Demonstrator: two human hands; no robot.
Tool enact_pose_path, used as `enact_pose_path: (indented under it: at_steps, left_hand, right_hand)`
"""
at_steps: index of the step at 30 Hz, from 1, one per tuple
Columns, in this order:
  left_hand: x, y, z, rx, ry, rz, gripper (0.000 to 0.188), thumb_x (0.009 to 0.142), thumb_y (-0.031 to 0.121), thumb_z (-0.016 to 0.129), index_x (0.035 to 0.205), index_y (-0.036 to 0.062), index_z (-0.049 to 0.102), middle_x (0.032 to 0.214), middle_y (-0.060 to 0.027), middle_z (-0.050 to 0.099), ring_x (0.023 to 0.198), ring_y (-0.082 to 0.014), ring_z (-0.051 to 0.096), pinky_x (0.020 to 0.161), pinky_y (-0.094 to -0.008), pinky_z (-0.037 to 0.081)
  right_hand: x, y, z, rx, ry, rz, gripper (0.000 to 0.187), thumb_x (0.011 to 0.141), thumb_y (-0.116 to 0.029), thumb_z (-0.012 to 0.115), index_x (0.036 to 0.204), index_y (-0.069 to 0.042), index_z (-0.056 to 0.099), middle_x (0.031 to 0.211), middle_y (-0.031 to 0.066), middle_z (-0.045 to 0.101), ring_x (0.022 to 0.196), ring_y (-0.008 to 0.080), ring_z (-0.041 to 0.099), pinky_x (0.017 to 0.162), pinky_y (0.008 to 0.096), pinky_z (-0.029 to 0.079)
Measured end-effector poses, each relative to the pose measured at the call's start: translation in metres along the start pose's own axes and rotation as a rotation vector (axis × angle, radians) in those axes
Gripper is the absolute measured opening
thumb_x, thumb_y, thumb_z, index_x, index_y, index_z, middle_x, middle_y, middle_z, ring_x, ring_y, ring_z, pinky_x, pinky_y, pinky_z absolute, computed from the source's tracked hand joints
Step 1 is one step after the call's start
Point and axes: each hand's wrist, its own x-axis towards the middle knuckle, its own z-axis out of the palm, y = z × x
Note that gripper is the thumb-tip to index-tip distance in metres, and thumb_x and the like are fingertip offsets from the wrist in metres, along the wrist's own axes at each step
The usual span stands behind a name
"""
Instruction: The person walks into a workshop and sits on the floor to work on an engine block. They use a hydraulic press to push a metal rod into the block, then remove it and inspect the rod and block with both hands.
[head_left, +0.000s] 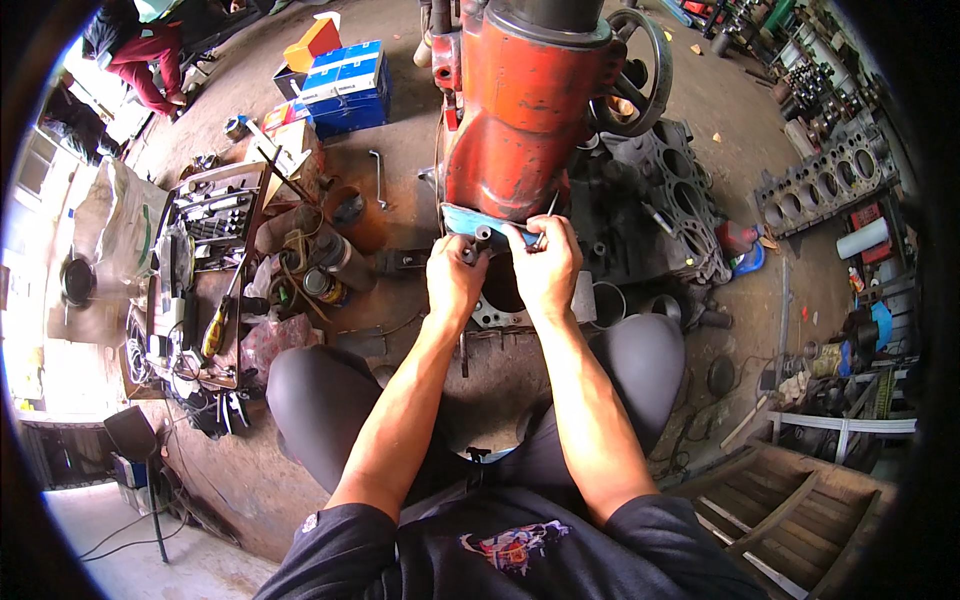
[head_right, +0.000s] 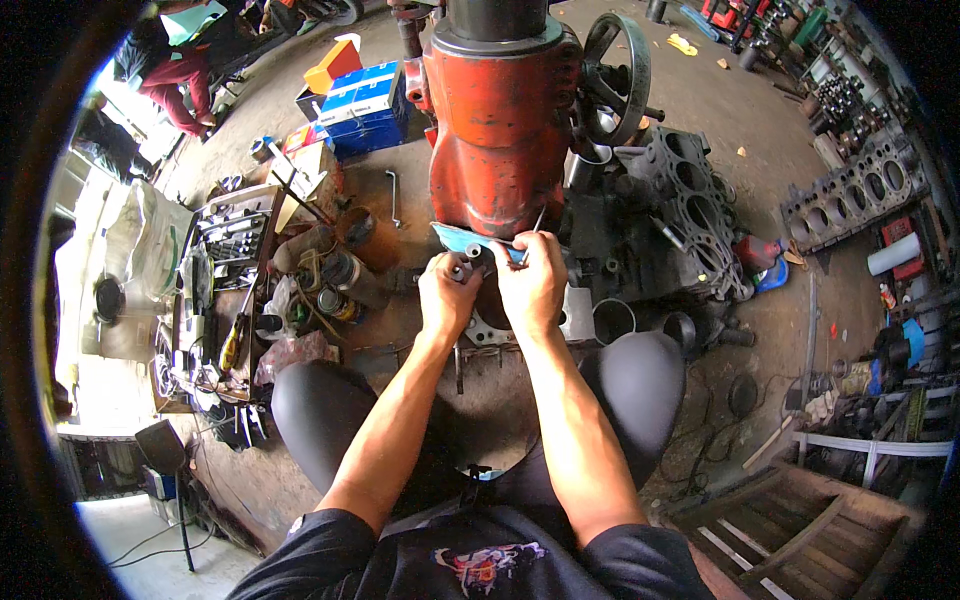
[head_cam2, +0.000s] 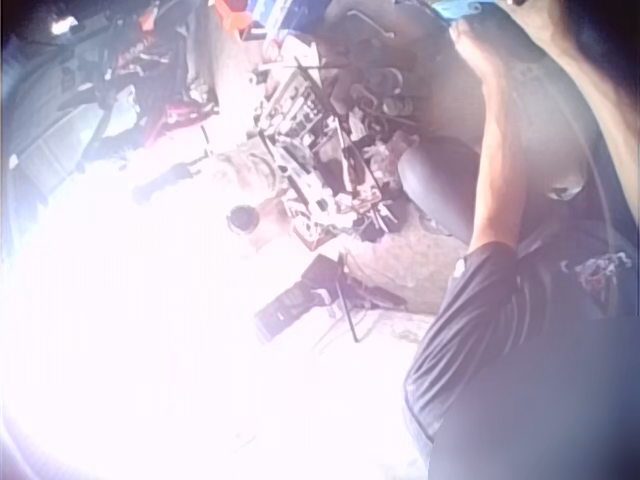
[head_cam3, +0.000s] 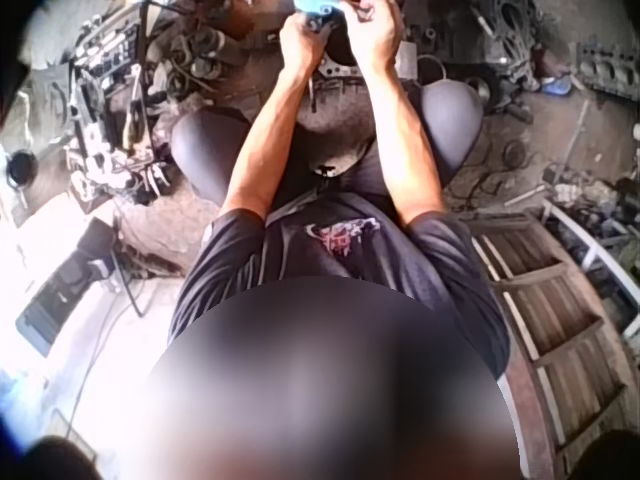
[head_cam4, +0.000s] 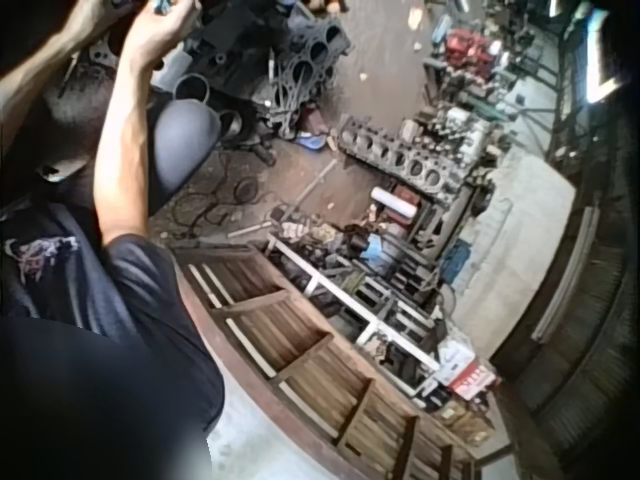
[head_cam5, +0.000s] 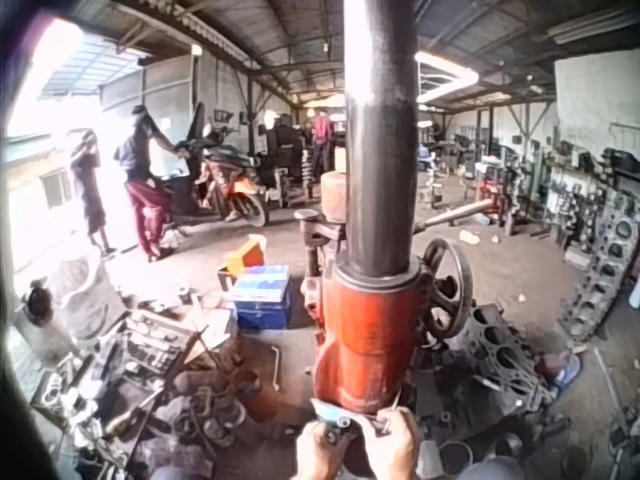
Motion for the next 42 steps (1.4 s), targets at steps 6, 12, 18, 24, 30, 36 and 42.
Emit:
enact_pose_path:
  at_steps: [6, 12, 18, 24, 30, 36, 42]
  left_hand:
    - [0.000, 0.007, -0.024, 0.091, 0.014, -0.042, 0.039, 0.070, 0.024, 0.087, 0.090, -0.0030, 0.067, 0.087, -0.0167, 0.064, 0.080, -0.0321, 0.065, 0.073, -0.0383, 0.053]
    - [0.015, 0.044, -0.131, 0.014, 0.135, -0.054, 0.030, 0.073, 0.022, 0.087, 0.081, 0.0010, 0.067, 0.078, -0.0136, 0.065, 0.073, -0.0271, 0.065, 0.069, -0.0373, 0.051]
    - [0.040, 0.030, -0.287, 0.196, 0.308, -0.130, 0.033, 0.074, 0.026, 0.087, 0.080, 0.0011, 0.067, 0.075, -0.0134, 0.069, 0.066, -0.0203, 0.065, 0.066, -0.0340, 0.052]
    - [0.112, -0.070, -0.373, 0.520, 0.355, -0.389, 0.046, 0.073, 0.034, 0.085, 0.095, -0.0018, 0.069, 0.081, -0.0163, 0.071, 0.072, -0.0252, 0.068, 0.070, -0.0369, 0.053]
    - [0.190, -0.175, -0.371, 0.449, 0.229, -0.630, 0.066, 0.069, 0.041, 0.084, 0.110, -0.0076, 0.065, 0.089, -0.0213, 0.071, 0.080, -0.0283, 0.071, 0.077, -0.0384, 0.055]
    - [0.227, -0.237, -0.363, 0.683, 0.246, -0.535, 0.054, 0.072, 0.030, 0.077, 0.114, -0.0025, 0.066, 0.092, -0.0218, 0.072, 0.082, -0.0300, 0.072, 0.074, -0.0397, 0.058]
    - [0.240, -0.248, -0.372, 0.750, 0.138, -0.587, 0.029, 0.068, 0.023, 0.076, 0.083, -0.0018, 0.073, 0.087, -0.0237, 0.072, 0.081, -0.0305, 0.073, 0.075, -0.0391, 0.059]
  right_hand:
    - [0.009, -0.015, -0.020, 0.057, 0.037, -0.020, 0.028, 0.073, -0.003, 0.085, 0.089, 0.000, 0.062, 0.100, 0.0105, 0.068, 0.080, 0.0149, 0.066, 0.062, 0.0290, 0.055]
    - [0.030, -0.041, -0.133, 0.092, -0.057, 0.306, 0.020, 0.096, -0.008, 0.061, 0.114, -0.004, 0.068, 0.112, 0.0088, 0.068, 0.077, 0.0096, 0.062, 0.054, 0.0213, 0.048]
    - [-0.004, -0.006, -0.246, -0.385, -0.271, 0.237, 0.028, 0.101, -0.016, 0.052, 0.115, 0.004, 0.065, 0.113, 0.0163, 0.070, 0.106, 0.0307, 0.065, 0.097, 0.0398, 0.047]
    - [-0.066, 0.007, -0.296, -0.355, -0.133, 0.428, 0.029, 0.105, -0.017, 0.045, 0.123, 0.000, 0.059, 0.095, 0.0095, 0.065, 0.074, 0.0136, 0.056, 0.068, 0.0285, 0.045]
    - [-0.074, -0.032, -0.261, -0.333, 0.044, 0.425, 0.026, 0.102, -0.021, 0.054, 0.116, -0.001, 0.064, 0.092, 0.0001, 0.060, 0.050, 0.0050, 0.036, 0.042, 0.0227, 0.028]
    - [-0.068, -0.094, -0.235, -0.554, -0.047, 0.345, 0.020, 0.096, -0.014, 0.062, 0.110, -0.001, 0.068, 0.097, 0.0140, 0.059, 0.080, 0.0264, 0.060, 0.066, 0.0343, 0.049]
    - [-0.065, -0.090, -0.225, -0.529, -0.018, 0.377, 0.019, 0.098, -0.013, 0.060, 0.108, 0.001, 0.066, 0.099, 0.0131, 0.058, 0.081, 0.0240, 0.062, 0.067, 0.0334, 0.050]
